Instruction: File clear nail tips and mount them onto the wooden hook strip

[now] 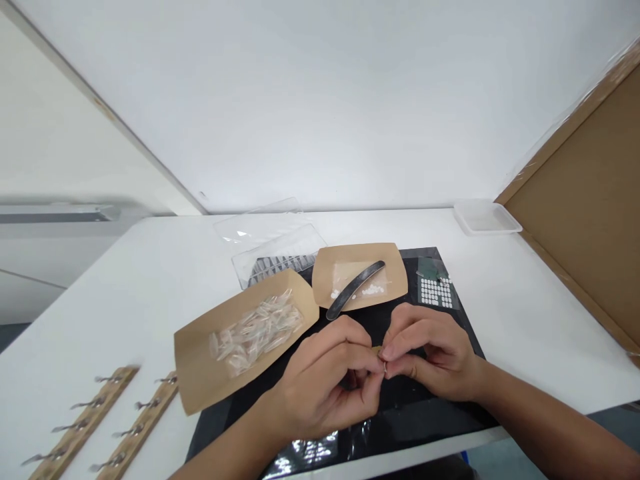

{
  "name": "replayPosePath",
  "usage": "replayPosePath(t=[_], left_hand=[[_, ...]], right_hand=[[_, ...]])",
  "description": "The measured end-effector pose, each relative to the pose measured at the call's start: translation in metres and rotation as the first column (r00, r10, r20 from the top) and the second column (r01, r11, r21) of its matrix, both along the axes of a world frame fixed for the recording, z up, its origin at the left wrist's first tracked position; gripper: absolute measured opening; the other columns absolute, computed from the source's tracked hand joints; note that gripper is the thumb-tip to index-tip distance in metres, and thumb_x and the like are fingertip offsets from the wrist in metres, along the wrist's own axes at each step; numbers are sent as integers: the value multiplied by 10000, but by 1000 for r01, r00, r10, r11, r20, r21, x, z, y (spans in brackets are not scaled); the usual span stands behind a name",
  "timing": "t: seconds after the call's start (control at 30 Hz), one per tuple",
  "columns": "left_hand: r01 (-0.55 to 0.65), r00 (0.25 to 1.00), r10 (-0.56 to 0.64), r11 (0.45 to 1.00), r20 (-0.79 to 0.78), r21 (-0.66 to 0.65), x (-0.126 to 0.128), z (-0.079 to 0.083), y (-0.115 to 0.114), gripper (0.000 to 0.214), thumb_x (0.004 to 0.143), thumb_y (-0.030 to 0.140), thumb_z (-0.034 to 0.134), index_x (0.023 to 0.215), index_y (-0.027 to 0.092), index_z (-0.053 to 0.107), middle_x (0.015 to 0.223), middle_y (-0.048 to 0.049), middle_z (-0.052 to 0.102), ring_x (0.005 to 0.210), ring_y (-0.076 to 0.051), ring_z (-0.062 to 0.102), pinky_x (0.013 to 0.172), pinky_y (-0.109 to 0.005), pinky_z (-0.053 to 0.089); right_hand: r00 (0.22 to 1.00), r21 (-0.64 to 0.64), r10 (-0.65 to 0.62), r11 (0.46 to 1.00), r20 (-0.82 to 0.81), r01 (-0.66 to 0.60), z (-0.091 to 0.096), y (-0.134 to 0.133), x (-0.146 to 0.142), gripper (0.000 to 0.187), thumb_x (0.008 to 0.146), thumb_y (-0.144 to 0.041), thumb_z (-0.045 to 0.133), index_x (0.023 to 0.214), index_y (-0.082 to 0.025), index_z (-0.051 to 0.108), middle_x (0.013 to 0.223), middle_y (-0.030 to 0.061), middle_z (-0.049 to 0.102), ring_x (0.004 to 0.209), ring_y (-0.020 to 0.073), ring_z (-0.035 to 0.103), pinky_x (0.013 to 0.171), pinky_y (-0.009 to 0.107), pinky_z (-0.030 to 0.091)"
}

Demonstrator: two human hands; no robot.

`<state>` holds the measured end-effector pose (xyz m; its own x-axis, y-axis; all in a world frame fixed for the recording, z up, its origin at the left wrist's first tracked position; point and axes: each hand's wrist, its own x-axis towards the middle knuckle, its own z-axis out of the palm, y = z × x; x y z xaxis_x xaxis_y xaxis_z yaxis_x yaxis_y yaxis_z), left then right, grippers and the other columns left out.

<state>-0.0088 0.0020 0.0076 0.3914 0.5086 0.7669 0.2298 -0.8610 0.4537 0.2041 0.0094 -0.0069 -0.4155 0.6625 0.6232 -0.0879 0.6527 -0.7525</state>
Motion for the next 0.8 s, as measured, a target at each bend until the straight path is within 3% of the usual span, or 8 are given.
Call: replayPosePath(t=[0.3, 0.4, 0.57, 0.8], left_hand=[[29, 1000, -29, 997, -2, -69, 0, 0, 0, 182, 826, -14, 675, 887, 156, 651, 834, -33, 603, 664, -105, 620, 501, -181, 482], [53, 998, -51, 993, 20, -108, 1, -1, 0, 209, 807, -38, 660, 887, 155, 643, 835, -32, 587, 657, -99, 597, 493, -176, 470], [110, 993, -99, 977, 66, -182, 4, 1, -1, 205, 793, -12, 646, 879, 173, 628, 819, -25, 571, 655, -105, 580, 489, -179, 461], [171, 980, -134, 949, 150, -266, 8, 3, -2, 198, 794, 8, 654, 864, 191, 625, 807, -28, 599, 634, -113, 583, 527, -204, 481]], right_hand=[[998, 63, 14, 998, 62, -17, 6, 3, 2, 33, 1000, -192, 739, 1012, -206, 766, 906, 50, 770, 852, 151, 708, 790, 304, 575], [996, 70, 13, 997, 89, -19, 6, 3, 2, 80, 1032, -211, 692, 980, -206, 752, 894, 48, 764, 852, 152, 700, 801, 315, 569], [994, -68, 108, 992, 21, -106, 3, 4, -1, 108, 1019, -197, 699, 919, -201, 737, 881, 39, 730, 812, 135, 685, 740, 267, 572], [948, -273, 220, 921, -229, -279, -8, 2, -11, 176, 983, -252, 771, 828, -196, 708, 812, 11, 697, 756, 109, 688, 697, 224, 575]])
